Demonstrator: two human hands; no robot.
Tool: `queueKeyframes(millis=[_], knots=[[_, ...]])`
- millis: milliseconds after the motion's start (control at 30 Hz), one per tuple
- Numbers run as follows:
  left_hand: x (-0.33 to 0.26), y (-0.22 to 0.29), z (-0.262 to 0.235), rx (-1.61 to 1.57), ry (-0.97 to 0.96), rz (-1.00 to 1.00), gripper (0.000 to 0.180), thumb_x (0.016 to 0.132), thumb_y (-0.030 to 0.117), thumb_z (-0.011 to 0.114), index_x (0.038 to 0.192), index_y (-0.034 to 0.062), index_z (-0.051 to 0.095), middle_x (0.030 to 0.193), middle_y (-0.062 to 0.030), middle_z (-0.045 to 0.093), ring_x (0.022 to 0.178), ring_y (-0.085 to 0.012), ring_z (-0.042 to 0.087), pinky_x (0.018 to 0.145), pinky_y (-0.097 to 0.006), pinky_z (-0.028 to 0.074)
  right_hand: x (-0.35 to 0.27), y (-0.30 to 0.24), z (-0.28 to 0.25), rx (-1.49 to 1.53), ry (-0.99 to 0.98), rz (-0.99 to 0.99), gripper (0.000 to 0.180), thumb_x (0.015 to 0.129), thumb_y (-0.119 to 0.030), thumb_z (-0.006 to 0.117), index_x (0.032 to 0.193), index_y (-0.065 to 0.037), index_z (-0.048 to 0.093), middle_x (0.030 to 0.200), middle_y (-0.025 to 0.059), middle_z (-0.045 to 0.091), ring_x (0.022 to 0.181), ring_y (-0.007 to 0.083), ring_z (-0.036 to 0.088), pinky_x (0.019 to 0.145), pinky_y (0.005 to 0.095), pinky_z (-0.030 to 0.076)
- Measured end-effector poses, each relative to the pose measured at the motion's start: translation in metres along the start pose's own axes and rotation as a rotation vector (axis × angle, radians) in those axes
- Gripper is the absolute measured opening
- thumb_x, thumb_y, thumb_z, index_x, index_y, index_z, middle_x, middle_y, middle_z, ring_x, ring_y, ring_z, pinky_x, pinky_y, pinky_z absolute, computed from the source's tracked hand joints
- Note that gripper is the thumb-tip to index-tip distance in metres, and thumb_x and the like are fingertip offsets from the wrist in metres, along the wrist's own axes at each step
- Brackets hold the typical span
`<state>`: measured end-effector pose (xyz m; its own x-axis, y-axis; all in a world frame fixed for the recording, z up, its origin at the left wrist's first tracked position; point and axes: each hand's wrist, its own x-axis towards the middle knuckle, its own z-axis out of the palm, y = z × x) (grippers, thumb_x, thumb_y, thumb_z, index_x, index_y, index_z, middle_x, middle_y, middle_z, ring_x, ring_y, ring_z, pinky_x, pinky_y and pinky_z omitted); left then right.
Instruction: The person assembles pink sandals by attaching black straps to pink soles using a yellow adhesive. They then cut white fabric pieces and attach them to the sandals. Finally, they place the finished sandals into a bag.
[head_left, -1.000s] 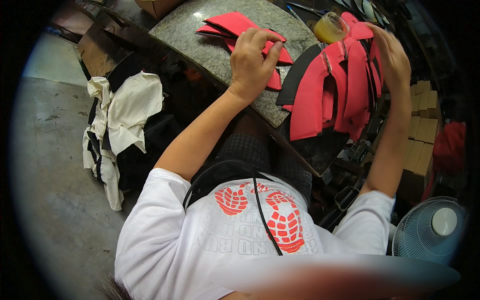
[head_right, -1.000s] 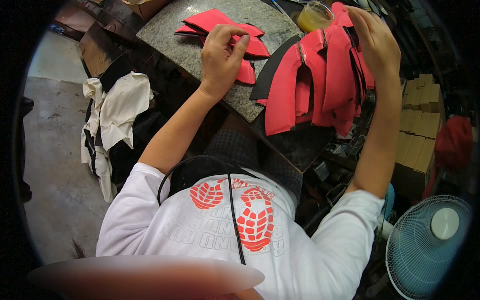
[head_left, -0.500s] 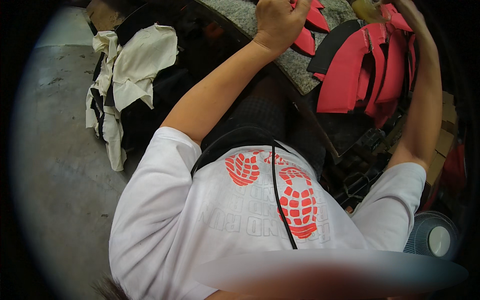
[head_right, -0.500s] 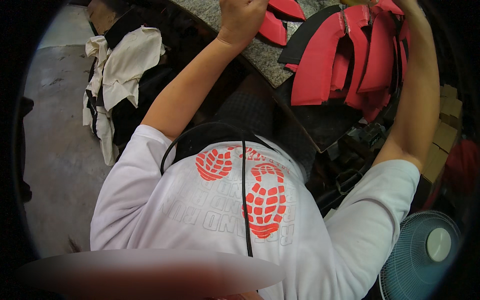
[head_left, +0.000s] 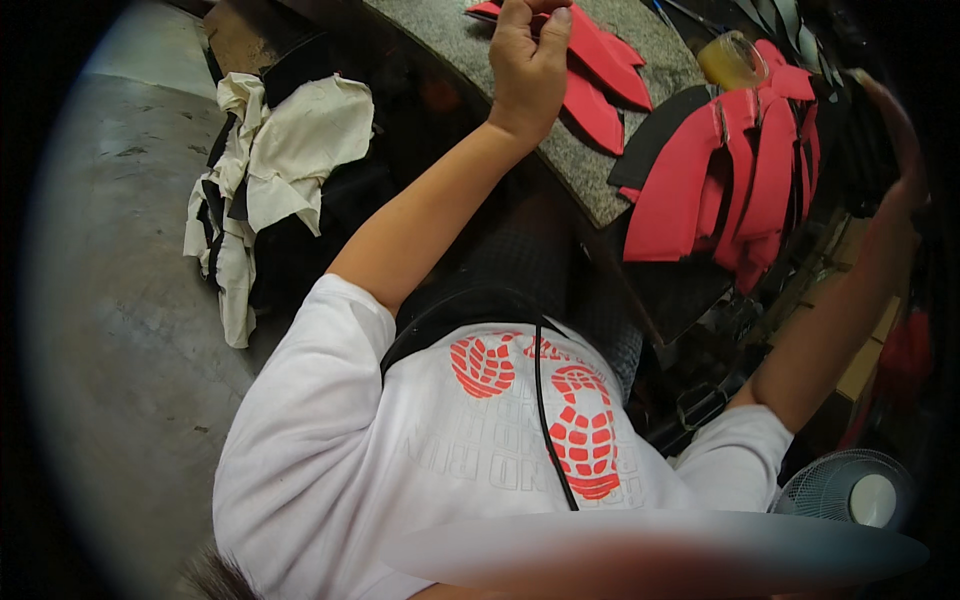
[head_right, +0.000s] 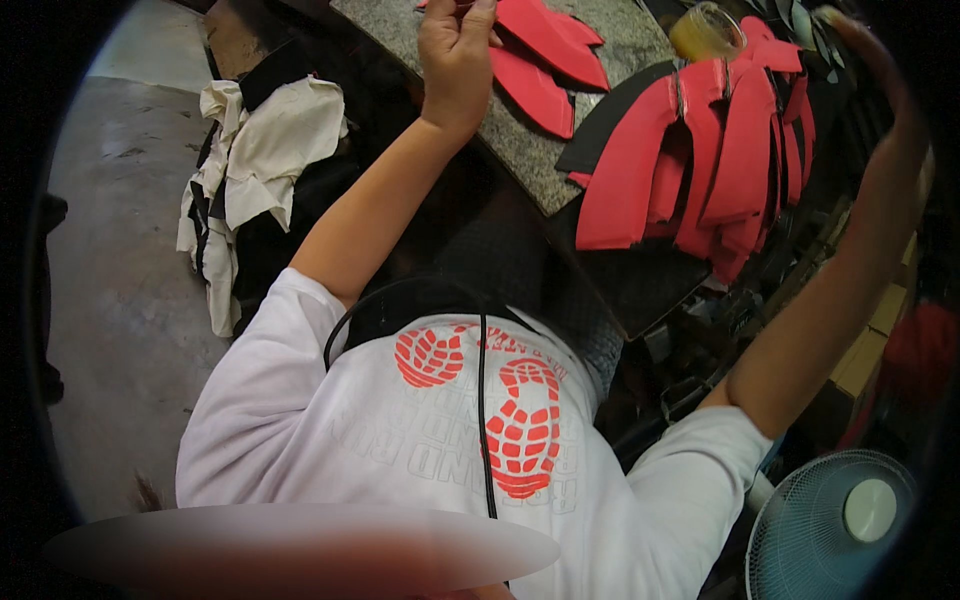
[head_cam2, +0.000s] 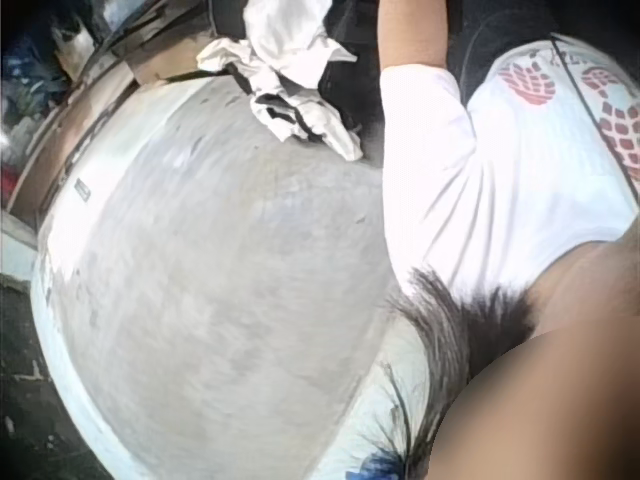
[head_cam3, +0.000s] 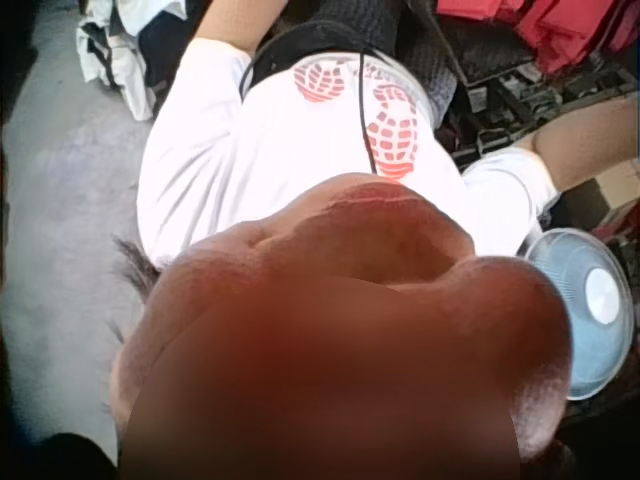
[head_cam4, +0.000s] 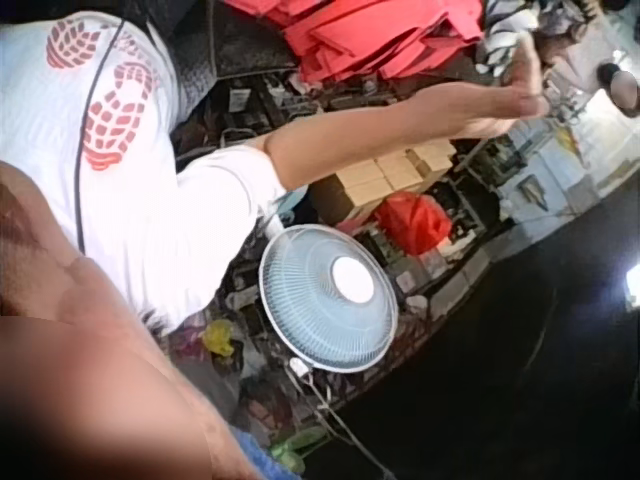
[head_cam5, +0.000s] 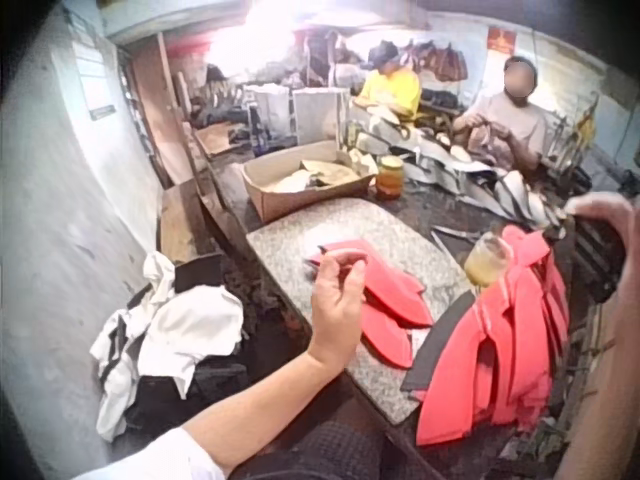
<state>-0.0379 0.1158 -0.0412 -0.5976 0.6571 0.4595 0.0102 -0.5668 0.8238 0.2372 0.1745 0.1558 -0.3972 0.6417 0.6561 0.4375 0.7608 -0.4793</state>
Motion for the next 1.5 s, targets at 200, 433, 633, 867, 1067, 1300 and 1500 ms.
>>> queueKeyframes(millis=[200, 433, 633, 867, 1067, 1300, 1500], knots=[[0.039, 0.006, -0.024, 0.816, -0.513, 0.692, 0.030, 0.083, 0.011, 0.067, 0.112, 0.0081, 0.069, 0.111, -0.0132, 0.066, 0.108, -0.0313, 0.059, 0.095, -0.041, 0.047, -0.077, 0.006, 0.000, -0.012, -0.046, 0.188, 0.102, 0.095, -0.081, 0.020, 0.132, 0.004, 0.061, 0.132, 0.0146, 0.064, 0.128, 0.0257, 0.057, 0.115, 0.0399, 0.035], [0.031, -0.008, -0.001, 1.093, -1.065, 0.643, 0.049, 0.078, 0.016, 0.070, 0.127, 0.0168, 0.065, 0.120, -0.0049, 0.066, 0.118, -0.0243, 0.059, 0.104, -0.046, 0.044, -0.115, -0.015, 0.023, 0.067, -0.089, 0.291, 0.101, 0.094, -0.081, 0.021, 0.139, 0.002, 0.056, 0.137, 0.0177, 0.061, 0.133, 0.0269, 0.052, 0.118, 0.0451, 0.029], [0.051, 0.029, 0.012, 0.904, -0.424, 1.055, 0.026, 0.082, 0.015, 0.066, 0.107, 0.0130, 0.070, 0.096, -0.0028, 0.070, 0.087, -0.0218, 0.067, 0.075, -0.035, 0.055, -0.114, -0.030, 0.030, 0.042, -0.085, 0.204, 0.091, 0.099, -0.073, 0.025, 0.135, 0.003, 0.059, 0.130, 0.0181, 0.064, 0.129, 0.0280, 0.055, 0.116, 0.0448, 0.032], [0.016, 0.088, 0.007, 0.430, -0.410, 0.378, 0.022, 0.097, 0.013, 0.059, 0.114, 0.0017, 0.067, 0.084, -0.0122, 0.070, 0.078, -0.0262, 0.069, 0.067, -0.036, 0.054, -0.103, -0.030, 0.057, 0.087, -0.102, 0.064, 0.083, 0.102, -0.067, 0.026, 0.129, 0.001, 0.066, 0.133, 0.0132, 0.065, 0.126, 0.0280, 0.056, 0.112, 0.0425, 0.035], [-0.008, 0.085, 0.003, 0.042, -0.627, -0.368, 0.028, 0.101, 0.016, 0.059, 0.118, -0.0049, 0.066, 0.095, -0.0076, 0.072, 0.085, -0.0100, 0.064, 0.077, -0.026, 0.053, -0.093, -0.028, 0.084, -0.026, -0.135, -0.082, 0.075, 0.102, -0.067, 0.025, 0.131, -0.014, 0.068, 0.132, 0.0097, 0.064, 0.128, 0.0289, 0.052, 0.114, 0.0446, 0.029], [-0.007, 0.084, -0.004, -0.018, -0.651, -0.489, 0.028, 0.102, 0.016, 0.059, 0.121, -0.0044, 0.065, 0.101, -0.0046, 0.071, 0.087, -0.0065, 0.066, 0.076, -0.021, 0.054, -0.099, -0.021, 0.080, -0.373, -0.077, -0.154, 0.070, 0.097, -0.074, 0.030, 0.126, -0.026, 0.072, 0.141, 0.0083, 0.057, 0.128, 0.0277, 0.052, 0.115, 0.0597, 0.020], [-0.010, 0.089, 0.001, -0.127, -0.716, -0.535, 0.028, 0.102, 0.017, 0.060, 0.119, -0.0042, 0.066, 0.101, -0.0040, 0.071, 0.087, -0.0065, 0.065, 0.076, -0.022, 0.054, -0.104, -0.014, 0.090, -0.224, -0.139, -0.086, 0.072, 0.096, -0.076, 0.031, 0.133, -0.026, 0.068, 0.148, 0.0084, 0.052, 0.137, 0.0290, 0.046, 0.117, 0.0592, 0.018]])
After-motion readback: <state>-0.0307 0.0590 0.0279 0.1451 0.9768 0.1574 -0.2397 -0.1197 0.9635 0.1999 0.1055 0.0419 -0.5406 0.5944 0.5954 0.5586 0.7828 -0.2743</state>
